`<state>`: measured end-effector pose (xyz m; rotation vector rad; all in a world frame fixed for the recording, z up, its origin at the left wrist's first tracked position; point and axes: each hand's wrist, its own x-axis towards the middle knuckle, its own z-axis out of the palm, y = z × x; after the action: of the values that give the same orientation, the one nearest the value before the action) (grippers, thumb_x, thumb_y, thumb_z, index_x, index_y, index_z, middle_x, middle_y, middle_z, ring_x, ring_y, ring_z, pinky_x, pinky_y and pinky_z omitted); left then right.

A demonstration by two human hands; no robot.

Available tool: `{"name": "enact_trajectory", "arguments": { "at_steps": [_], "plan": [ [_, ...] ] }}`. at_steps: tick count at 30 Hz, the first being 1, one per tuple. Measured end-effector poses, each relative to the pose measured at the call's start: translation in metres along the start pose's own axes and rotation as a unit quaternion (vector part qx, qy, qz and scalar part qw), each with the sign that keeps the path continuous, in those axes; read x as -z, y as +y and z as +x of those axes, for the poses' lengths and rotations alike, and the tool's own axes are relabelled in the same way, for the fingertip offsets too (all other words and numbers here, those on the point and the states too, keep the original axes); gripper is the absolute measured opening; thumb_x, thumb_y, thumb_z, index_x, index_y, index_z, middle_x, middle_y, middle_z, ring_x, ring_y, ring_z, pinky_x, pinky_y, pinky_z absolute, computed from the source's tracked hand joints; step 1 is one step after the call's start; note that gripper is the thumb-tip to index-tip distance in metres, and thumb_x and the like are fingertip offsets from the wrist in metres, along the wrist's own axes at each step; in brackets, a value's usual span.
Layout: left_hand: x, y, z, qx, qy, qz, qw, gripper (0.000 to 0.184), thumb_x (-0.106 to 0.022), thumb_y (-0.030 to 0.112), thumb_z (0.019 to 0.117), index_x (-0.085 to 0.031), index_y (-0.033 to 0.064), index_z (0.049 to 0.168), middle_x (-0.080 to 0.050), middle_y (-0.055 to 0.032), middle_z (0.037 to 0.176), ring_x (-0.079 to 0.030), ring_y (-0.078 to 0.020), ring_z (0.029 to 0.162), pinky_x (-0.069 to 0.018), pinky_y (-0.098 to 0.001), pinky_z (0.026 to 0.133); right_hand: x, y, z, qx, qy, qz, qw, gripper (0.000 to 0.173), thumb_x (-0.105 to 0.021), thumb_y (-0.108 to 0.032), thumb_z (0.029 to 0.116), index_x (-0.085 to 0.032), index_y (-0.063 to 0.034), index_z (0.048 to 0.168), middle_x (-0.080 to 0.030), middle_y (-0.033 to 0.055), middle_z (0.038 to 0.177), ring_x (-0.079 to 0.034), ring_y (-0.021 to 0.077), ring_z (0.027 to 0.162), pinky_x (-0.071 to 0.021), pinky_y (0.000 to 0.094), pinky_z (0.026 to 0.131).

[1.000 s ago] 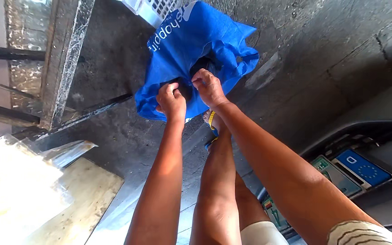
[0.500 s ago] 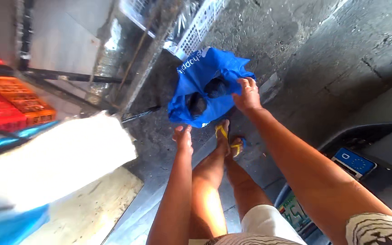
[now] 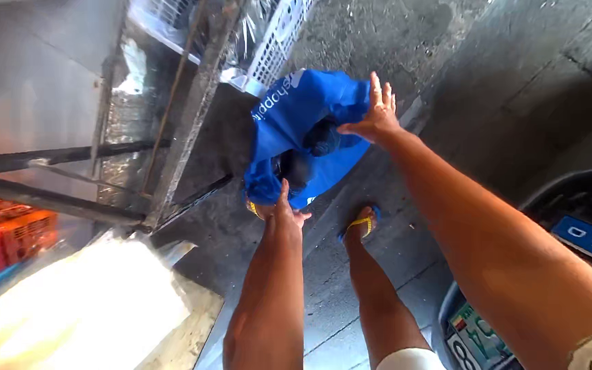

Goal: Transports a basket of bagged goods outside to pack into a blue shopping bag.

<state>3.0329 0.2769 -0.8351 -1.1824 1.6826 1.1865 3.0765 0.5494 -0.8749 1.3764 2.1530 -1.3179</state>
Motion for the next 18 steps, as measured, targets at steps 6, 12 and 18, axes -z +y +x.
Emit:
{"name": "enact_trajectory", "arguments": {
  "at_steps": [6,12,18],
  "plan": [
    [-0.012,0.005,0.021,-0.058,0.103,-0.100,0.988,0.052,-0.048,0.036,0.1093,-0.034,0.0166,0.155,-0.042,-0.0168,0.154,-0.046,-0.0337,0.138,-0.0455,-0.0583,0.104,-0.037,0.032,0.053,0.038,-0.027,0.076,0.996,0.102,-0.081,-0.037,0.0851,-0.022,-0.0110,0.164,-0.029,0.0260,0.163,-0.034,0.0413,0.149,-0.0331,0.0590,0.119],
    [0.000,0.034,0.011,-0.240,0.085,-0.094,0.962,0.042,-0.033,0.030,0.1132,-0.039,0.0064,0.148,-0.054,-0.0172,0.136,-0.056,-0.0259,0.125,-0.0503,-0.0489,0.103,-0.030,0.020,0.045,0.113,-0.001,0.231,0.966,0.041,-0.046,-0.017,0.1058,-0.058,-0.0016,0.142,-0.044,0.0105,0.160,-0.039,0.0092,0.147,-0.0317,0.0283,0.122],
    [0.018,0.110,0.014,-0.313,0.128,-0.043,0.940,0.042,-0.032,0.027,0.1136,-0.038,0.0060,0.149,-0.051,-0.0164,0.143,-0.053,-0.0236,0.131,-0.0468,-0.0452,0.109,-0.053,0.005,-0.014,0.035,-0.021,0.305,0.951,0.037,-0.050,-0.019,0.0981,-0.064,-0.0017,0.128,-0.068,0.0100,0.113,-0.066,0.0091,0.100,-0.0560,0.0348,0.091]
  ]
}}
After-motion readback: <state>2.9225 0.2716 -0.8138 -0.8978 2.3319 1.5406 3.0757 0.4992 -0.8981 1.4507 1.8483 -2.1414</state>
